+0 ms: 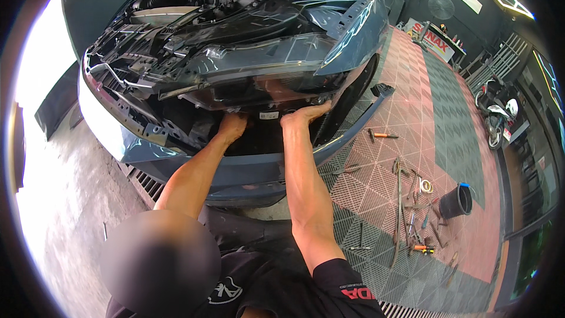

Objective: The person aligns and secures a car bumper to the front of a vehicle in a garage. They use a screwdriver to tighten fasteners along the lower edge and sides of the bumper, repeatedly adjusting the bumper's position to ensure proper fitment.

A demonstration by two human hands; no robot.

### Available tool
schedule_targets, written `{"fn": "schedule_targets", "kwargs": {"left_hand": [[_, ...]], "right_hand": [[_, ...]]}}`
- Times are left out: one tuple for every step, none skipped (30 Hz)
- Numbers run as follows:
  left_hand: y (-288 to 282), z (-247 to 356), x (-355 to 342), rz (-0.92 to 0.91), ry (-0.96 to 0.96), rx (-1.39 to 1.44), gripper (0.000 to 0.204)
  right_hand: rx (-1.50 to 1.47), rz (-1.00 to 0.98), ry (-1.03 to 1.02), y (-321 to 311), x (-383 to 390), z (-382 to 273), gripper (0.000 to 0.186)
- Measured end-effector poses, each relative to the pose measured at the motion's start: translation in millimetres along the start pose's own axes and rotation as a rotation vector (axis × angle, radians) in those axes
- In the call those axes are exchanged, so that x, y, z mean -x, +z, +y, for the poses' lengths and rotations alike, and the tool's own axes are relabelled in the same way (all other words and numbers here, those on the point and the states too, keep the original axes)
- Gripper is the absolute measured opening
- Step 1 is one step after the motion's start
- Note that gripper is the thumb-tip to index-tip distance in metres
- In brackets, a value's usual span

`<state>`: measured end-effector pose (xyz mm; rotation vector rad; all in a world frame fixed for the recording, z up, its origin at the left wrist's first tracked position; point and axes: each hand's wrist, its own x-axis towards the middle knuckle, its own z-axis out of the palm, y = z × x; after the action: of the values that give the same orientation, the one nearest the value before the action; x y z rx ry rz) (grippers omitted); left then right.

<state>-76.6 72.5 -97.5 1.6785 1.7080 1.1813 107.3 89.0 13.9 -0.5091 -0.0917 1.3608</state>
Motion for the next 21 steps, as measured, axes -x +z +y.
{"fn": "schedule_targets", "kwargs": {"left_hand": [[-1,20,7,-0.004,-0.078,0.099,0.027],[1,32,10,-0.010,-0.158,0.197,0.028],[15,16,4,0.018,-0.018,0.047,0.030],[9,-16,-6,0.082,0.116,-0.130,0.031],[8,-25,-9,0.090,0.156,-0.201,0.032],[7,-32,-11,0.101,0.198,-0.273,0.034],[9,-27,-11,0.072,0.152,-0.242,0.035],[12,-26,-12,0.062,0.141,-0.257,0.037],[14,-23,-13,0.053,0.130,-0.273,0.038],[11,-24,-13,0.067,0.152,-0.340,0.039],[9,-25,-15,0.062,0.129,-0.334,0.040],[5,-25,-15,0.057,0.104,-0.329,0.041],[10,1,-4,-0.001,0.040,-0.230,0.042],[7,16,4,-0.042,-0.030,-0.147,0.043],[3,16,4,-0.019,-0.025,-0.168,0.043],[1,14,3,0.003,-0.022,-0.188,0.042],[-1,11,2,0.025,-0.019,-0.207,0.042],[0,3,-2,0.002,-0.008,-0.259,0.042],[-1,-2,-7,-0.020,0.006,-0.310,0.041],[-1,-7,-10,-0.043,0.020,-0.362,0.041],[0,-12,-11,-0.011,0.012,-0.311,0.040]], "right_hand": [[-0.004,-0.006,-0.007,-6,-6,-3,0.091],[-0.007,-0.012,-0.014,-12,-12,-6,0.091],[-0.011,-0.017,-0.022,-18,-18,-10,0.091],[-0.009,-0.013,0.003,-5,-7,-1,0.091],[0.003,0.009,0.007,1,3,1,0.092],[0.013,0.029,0.009,6,9,1,0.092],[0.016,0.019,-0.003,2,3,-1,0.092],[0.019,0.009,-0.013,-3,-3,-2,0.092],[0.022,-0.003,-0.021,-7,-8,-2,0.092],[0.007,-0.027,-0.017,-7,-9,-1,0.090],[-0.008,-0.052,-0.012,-7,-9,1,0.089],[-0.024,-0.078,-0.007,-6,-9,3,0.088],[-0.017,-0.055,-0.030,-17,-16,-5,0.088],[-0.016,-0.046,-0.034,-20,-18,-6,0.087],[-0.019,-0.047,-0.026,-17,-17,-4,0.087],[-0.014,-0.046,-0.020,-14,-14,-2,0.086],[-0.009,-0.043,-0.014,-12,-11,-1,0.086],[-0.003,-0.041,-0.009,-10,-9,0,0.086],[-0.013,-0.041,-0.004,-9,-9,0,0.087],[-0.024,-0.041,0.001,-8,-10,1,0.087],[-0.034,-0.042,0.007,-6,-11,2,0.088]]}}
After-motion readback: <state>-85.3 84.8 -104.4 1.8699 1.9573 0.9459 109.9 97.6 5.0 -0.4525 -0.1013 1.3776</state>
